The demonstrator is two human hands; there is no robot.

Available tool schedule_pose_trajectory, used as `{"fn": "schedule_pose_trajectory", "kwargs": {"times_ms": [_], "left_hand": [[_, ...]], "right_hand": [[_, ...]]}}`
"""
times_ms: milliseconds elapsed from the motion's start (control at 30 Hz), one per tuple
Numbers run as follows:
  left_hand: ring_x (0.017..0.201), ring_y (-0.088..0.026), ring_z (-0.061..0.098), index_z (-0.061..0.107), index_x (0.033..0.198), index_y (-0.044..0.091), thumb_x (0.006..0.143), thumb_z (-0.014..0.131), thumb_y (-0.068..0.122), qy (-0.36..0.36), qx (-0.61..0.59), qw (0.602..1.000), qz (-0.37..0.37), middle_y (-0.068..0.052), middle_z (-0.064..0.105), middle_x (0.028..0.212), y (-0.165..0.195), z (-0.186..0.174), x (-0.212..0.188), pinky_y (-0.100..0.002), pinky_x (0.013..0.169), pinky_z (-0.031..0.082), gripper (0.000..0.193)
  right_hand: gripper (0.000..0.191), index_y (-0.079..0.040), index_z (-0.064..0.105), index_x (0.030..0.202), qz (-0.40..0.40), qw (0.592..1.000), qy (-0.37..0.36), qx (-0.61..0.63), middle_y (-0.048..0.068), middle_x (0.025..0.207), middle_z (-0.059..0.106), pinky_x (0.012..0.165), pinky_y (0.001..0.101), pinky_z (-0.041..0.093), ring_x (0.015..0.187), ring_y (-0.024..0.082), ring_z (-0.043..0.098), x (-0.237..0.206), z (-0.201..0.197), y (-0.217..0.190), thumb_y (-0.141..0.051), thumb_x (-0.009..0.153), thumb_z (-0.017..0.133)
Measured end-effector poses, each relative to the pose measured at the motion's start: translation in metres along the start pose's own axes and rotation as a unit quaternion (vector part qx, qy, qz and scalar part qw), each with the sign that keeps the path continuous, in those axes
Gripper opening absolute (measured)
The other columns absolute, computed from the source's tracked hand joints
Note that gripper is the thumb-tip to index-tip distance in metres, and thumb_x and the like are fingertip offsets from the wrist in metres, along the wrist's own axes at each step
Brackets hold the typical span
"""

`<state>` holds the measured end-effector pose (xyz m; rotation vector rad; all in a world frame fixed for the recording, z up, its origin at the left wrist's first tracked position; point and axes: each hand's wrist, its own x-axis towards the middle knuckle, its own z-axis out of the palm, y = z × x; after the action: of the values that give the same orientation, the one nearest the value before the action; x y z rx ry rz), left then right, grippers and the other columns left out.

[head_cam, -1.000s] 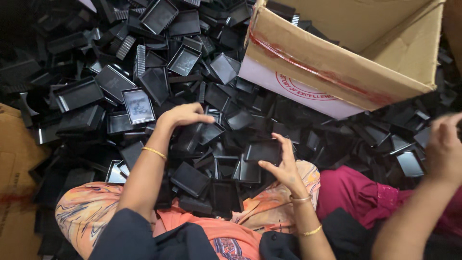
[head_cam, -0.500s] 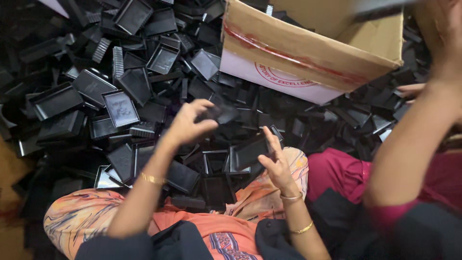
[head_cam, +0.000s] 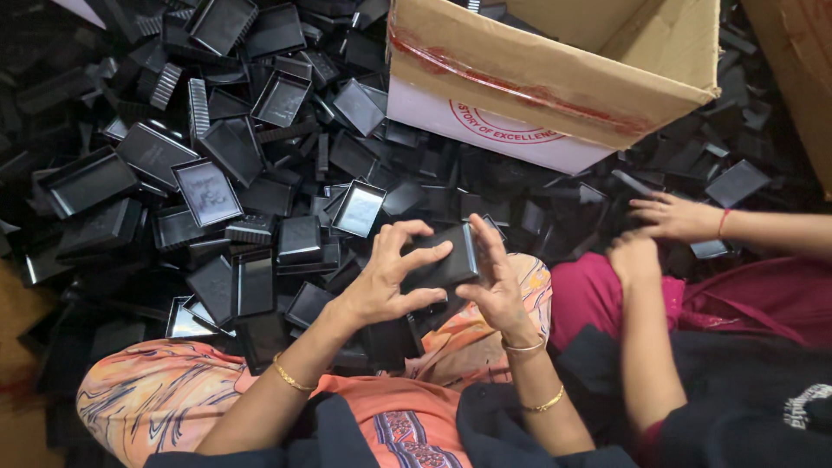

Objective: The person sits on the floor and repeatedly picks up small black plastic parts from a large pile, inspects them by turning them over, and places them into a cardboard box. Another person works nearby doing the same task.

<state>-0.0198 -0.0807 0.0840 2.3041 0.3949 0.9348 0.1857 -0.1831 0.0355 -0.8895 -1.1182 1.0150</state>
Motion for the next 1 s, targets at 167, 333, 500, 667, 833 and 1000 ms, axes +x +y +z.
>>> {"fn": "schedule_pose_trajectory", "kwargs": {"times_ms": [167,333,500,667,833,1000], "left_hand": [[0.128,-0.034,0.059,0.059,0.135,0.008,0.077,0.082,0.029,0.068,-0.007,0.996,0.056,-0.016,0.058,0.141,-0.001,-0.001,-0.004,-0.045,0.106,0.046,0.066],[0.104,-0.029,0.075,0.064,0.130,0.009,0.086,0.083,0.009,0.058,-0.060,0.993,-0.078,-0.013,0.074,0.118,-0.008,-0.004,-0.004,-0.035,0.089,0.059,0.048],[0.133,-0.042,0.052,0.044,0.145,0.000,0.091,0.078,0.015,0.159,-0.059,0.985,-0.003,-0.027,0.048,0.147,-0.069,-0.015,0.011,-0.043,0.102,0.050,0.066],[0.111,-0.039,0.057,0.051,0.143,0.005,0.093,0.078,0.033,0.094,0.252,0.930,-0.252,-0.020,0.058,0.123,-0.149,0.015,0.009,-0.052,0.093,0.050,0.063],[0.111,-0.048,0.048,0.048,0.148,0.020,0.075,0.080,0.037,-0.052,0.325,0.890,-0.316,-0.028,0.049,0.123,-0.183,0.043,-0.007,-0.059,0.089,0.046,0.082],[0.111,-0.052,0.046,0.052,0.145,0.035,0.077,0.077,0.026,-0.127,0.238,0.891,-0.366,-0.028,0.043,0.129,-0.199,0.016,-0.023,-0.058,0.092,0.047,0.073]], "right_hand": [[0.085,-0.017,0.037,0.158,0.093,0.961,0.118,0.234,0.013,0.138,0.049,0.100,0.0412,0.050,0.122,0.026,0.055,0.010,0.013,-0.002,-0.009,0.084,0.079],[0.041,-0.008,0.064,0.126,-0.065,0.983,-0.030,-0.167,0.009,0.133,0.059,0.102,0.0377,0.055,0.120,0.022,0.064,0.034,0.008,-0.045,0.001,0.087,0.076],[0.025,-0.005,0.066,0.110,-0.317,0.792,0.123,-0.507,0.012,0.113,0.072,0.102,0.0400,0.054,0.109,0.032,0.071,0.099,-0.033,-0.099,0.003,0.087,0.069],[0.044,-0.005,0.062,0.126,-0.218,0.771,0.076,-0.593,0.016,0.133,0.062,0.117,0.0462,0.044,0.131,0.037,0.058,0.134,-0.069,-0.089,-0.008,0.086,0.080],[0.089,-0.014,0.049,0.141,-0.005,0.657,-0.255,-0.709,0.014,0.149,0.043,0.100,0.0616,0.039,0.140,0.039,0.036,0.089,-0.047,0.006,-0.005,0.056,0.072],[0.091,-0.020,0.046,0.144,0.099,0.650,-0.210,-0.723,0.006,0.149,0.045,0.108,0.0532,0.041,0.143,0.035,0.038,0.052,-0.075,0.070,-0.007,0.060,0.076]]}}
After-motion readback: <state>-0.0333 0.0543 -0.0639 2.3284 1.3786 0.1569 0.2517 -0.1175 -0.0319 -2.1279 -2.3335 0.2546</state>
